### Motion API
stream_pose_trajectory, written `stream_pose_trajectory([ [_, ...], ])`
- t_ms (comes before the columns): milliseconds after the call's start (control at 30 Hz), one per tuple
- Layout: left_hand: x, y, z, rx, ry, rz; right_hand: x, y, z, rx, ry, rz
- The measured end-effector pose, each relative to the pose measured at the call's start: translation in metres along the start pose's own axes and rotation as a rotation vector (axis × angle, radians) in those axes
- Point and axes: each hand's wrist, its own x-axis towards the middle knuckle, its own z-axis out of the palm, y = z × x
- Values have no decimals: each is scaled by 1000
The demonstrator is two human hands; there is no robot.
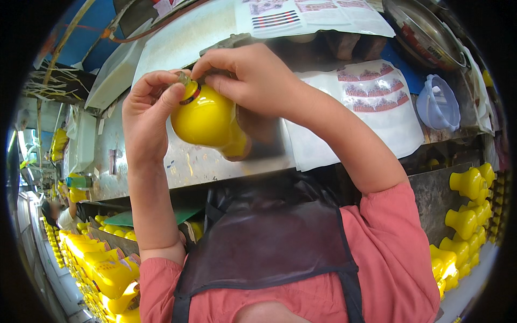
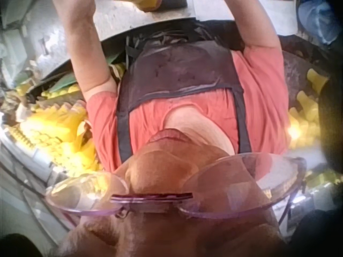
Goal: The person applies a sticker label to a yellow plastic bottle, smooths it with fingers, and uses a small abrasive tool to rub the label surface. They repeat this process on multiple bottles, placing finished ones on a nearby tray.
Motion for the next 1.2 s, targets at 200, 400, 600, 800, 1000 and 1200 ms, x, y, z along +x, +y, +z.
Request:
stream_pose_trajectory([
  [200, 5, -2, -10, 133, 22, 28, -7, -17, 6, -97, -37, -101],
  [400, 5, -3, -12, 62, 44, 5, 2, -3, 11, -15, 6, -74],
  [600, -1, 2, -3, 28, 15, 13, -1, -9, 5, 6, 1, -2],
  [800, 6, 1, 7, 3, 7, 60, -16, -35, -6, -74, 11, -92],
  [1000, 13, -15, 14, -56, -12, 34, -14, -22, -6, -105, -1, -96],
  [1200, 12, -22, 4, -140, -44, -6, -8, 5, -10, 14, 30, 18],
])
